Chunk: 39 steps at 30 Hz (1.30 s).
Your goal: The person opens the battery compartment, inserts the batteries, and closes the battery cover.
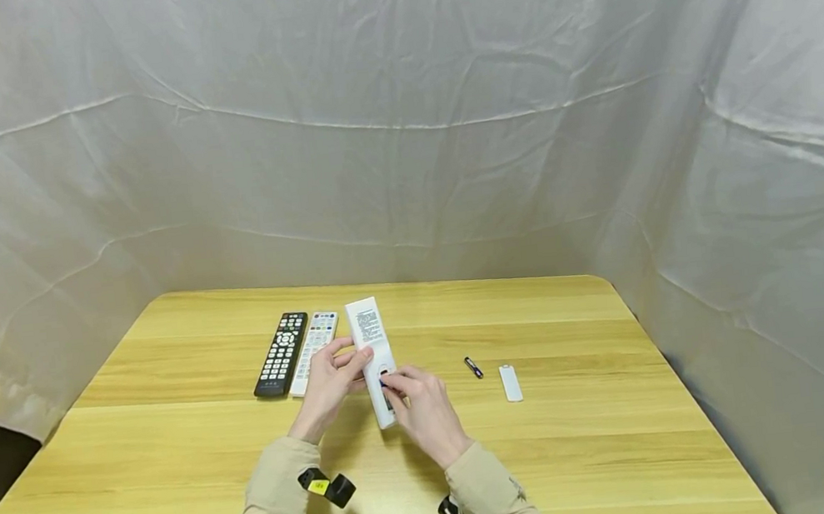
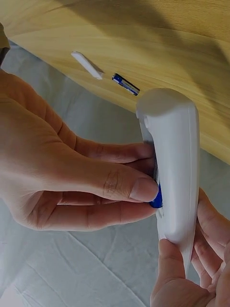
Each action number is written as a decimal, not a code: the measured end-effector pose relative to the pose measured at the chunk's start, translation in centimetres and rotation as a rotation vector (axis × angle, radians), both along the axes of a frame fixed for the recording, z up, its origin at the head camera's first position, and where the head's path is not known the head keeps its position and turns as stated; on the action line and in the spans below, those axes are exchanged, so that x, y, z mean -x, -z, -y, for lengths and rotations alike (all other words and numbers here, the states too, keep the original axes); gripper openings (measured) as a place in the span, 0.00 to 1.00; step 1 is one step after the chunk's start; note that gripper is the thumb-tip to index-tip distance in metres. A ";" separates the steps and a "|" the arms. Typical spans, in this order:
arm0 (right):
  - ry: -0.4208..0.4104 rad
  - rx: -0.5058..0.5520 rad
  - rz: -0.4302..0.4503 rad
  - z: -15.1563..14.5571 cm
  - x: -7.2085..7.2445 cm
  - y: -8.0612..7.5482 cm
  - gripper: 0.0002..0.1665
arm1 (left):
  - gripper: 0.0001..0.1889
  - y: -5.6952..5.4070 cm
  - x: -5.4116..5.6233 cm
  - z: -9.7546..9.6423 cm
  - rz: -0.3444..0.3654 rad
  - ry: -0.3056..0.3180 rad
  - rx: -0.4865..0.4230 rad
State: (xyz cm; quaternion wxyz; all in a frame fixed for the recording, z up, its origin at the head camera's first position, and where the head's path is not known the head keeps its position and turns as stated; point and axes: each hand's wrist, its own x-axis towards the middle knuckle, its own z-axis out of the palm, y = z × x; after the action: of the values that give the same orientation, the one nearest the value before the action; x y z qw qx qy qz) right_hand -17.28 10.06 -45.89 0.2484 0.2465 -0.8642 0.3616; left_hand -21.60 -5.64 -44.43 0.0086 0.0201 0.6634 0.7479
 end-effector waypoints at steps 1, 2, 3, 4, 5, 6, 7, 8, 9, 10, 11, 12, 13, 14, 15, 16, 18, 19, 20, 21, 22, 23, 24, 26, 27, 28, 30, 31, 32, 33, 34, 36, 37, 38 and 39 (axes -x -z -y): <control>0.005 -0.008 -0.006 0.0 0.0 0.0 0.12 | 0.20 0.0 0.0 0.0 -0.003 0.000 0.001; 0.009 -0.015 -0.011 0.0 0.0 0.0 0.12 | 0.20 0.0 0.0 0.0 -0.005 -0.001 -0.001; 0.013 -0.022 -0.018 0.0 0.0 0.0 0.12 | 0.20 0.0 0.0 0.0 -0.007 0.000 -0.002; 0.017 -0.030 -0.025 0.0 0.0 0.0 0.12 | 0.20 0.0 0.0 0.0 -0.008 0.001 -0.005; 0.021 -0.037 -0.035 0.0 0.0 0.0 0.13 | 0.20 0.0 0.0 0.0 -0.009 0.001 -0.009; 0.024 -0.043 -0.043 0.0 0.0 0.0 0.13 | 0.20 0.0 0.0 0.0 -0.008 0.001 -0.015; 0.025 -0.046 -0.051 0.1 -0.1 0.0 0.13 | 0.20 0.0 0.0 0.0 -0.008 0.002 -0.021; 0.027 -0.051 -0.058 0.1 -0.1 0.0 0.13 | 0.20 0.0 0.0 0.0 -0.007 0.001 -0.025; 0.025 -0.055 -0.064 0.1 -0.1 0.0 0.13 | 0.20 0.0 0.0 0.0 -0.005 0.001 -0.029; 0.023 -0.059 -0.068 0.1 -0.1 0.0 0.14 | 0.20 0.0 0.0 0.0 -0.004 -0.001 -0.032; 0.019 -0.065 -0.071 0.1 -0.1 0.0 0.15 | 0.20 0.0 0.0 0.0 -0.003 -0.003 -0.033; 0.016 -0.077 -0.077 0.1 -0.1 0.0 0.15 | 0.20 0.0 0.0 0.1 -0.004 -0.005 -0.032; 0.010 -0.090 -0.079 0.1 -0.1 0.0 0.16 | 0.20 0.0 0.0 0.1 -0.002 -0.010 -0.031; 0.005 -0.105 -0.082 0.1 -0.2 -0.1 0.16 | 0.20 -0.1 0.0 0.1 0.001 -0.014 -0.033; 0.001 -0.122 -0.083 0.1 -0.2 -0.1 0.17 | 0.20 -0.1 0.0 0.1 0.003 -0.018 -0.035; -0.002 -0.138 -0.081 0.1 -0.2 -0.1 0.18 | 0.20 -0.2 0.0 0.1 0.005 -0.023 -0.036; -0.005 -0.169 -0.078 0.1 -0.3 -0.2 0.19 | 0.20 -0.2 0.0 0.2 0.010 -0.030 -0.041; -0.006 -0.179 -0.073 0.1 -0.3 -0.2 0.19 | 0.20 -0.2 0.1 0.2 0.013 -0.033 -0.045; -0.005 -0.189 -0.070 0.0 -0.4 -0.2 0.20 | 0.20 -0.2 0.1 0.2 0.015 -0.034 -0.046; -0.004 -0.196 -0.065 0.0 -0.4 -0.2 0.20 | 0.20 -0.2 0.1 0.2 0.015 -0.035 -0.047; -0.005 -0.199 -0.062 0.0 -0.4 -0.2 0.20 | 0.20 -0.2 0.1 0.1 0.016 -0.035 -0.048; -0.005 -0.206 -0.062 0.0 -0.4 -0.2 0.20 | 0.20 -0.2 0.1 0.1 0.017 -0.035 -0.050; -0.007 -0.213 -0.063 0.0 -0.4 -0.2 0.20 | 0.19 -0.2 0.1 0.1 0.016 -0.035 -0.052; -0.011 -0.225 -0.066 -0.1 -0.4 -0.2 0.20 | 0.19 -0.2 0.0 0.1 0.015 -0.035 -0.055; -0.013 -0.230 -0.068 -0.1 -0.4 -0.2 0.21 | 0.19 -0.2 0.0 0.1 0.015 -0.035 -0.059; -0.014 -0.236 -0.070 -0.1 -0.4 -0.2 0.21 | 0.19 -0.2 0.0 0.0 0.015 -0.035 -0.061; -0.013 -0.246 -0.074 -0.1 -0.4 -0.2 0.21 | 0.19 -0.2 0.0 0.0 0.013 -0.034 -0.066; -0.013 -0.247 -0.075 -0.1 -0.4 -0.1 0.21 | 0.19 -0.2 0.0 0.0 0.014 -0.033 -0.068; -0.013 -0.249 -0.077 -0.1 -0.4 -0.1 0.21 | 0.20 -0.2 0.0 0.0 0.014 -0.031 -0.070; -0.011 -0.251 -0.081 -0.1 -0.4 -0.1 0.21 | 0.20 -0.2 0.0 0.0 0.015 -0.028 -0.071; -0.009 -0.254 -0.087 -0.1 -0.4 -0.1 0.21 | 0.20 -0.2 0.0 0.1 0.013 -0.029 -0.072; -0.010 -0.260 -0.095 -0.1 -0.5 -0.1 0.20 | 0.21 -0.2 0.0 0.2 0.008 -0.037 -0.076; -0.011 -0.261 -0.097 -0.1 -0.5 0.0 0.20 | 0.21 -0.3 0.0 0.2 0.009 -0.043 -0.079; -0.012 -0.262 -0.097 -0.1 -0.5 0.0 0.19 | 0.21 -0.3 0.0 0.3 0.007 -0.049 -0.082; -0.012 -0.259 -0.095 0.0 -0.5 0.0 0.19 | 0.21 -0.3 0.1 0.4 0.006 -0.054 -0.084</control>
State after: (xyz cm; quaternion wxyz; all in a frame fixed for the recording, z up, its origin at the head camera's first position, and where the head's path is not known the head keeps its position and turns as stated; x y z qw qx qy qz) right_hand -16.80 10.08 -45.91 0.2530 0.2985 -0.8893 0.2366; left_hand -21.69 -5.99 -44.14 -0.0105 0.0005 0.6317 0.7752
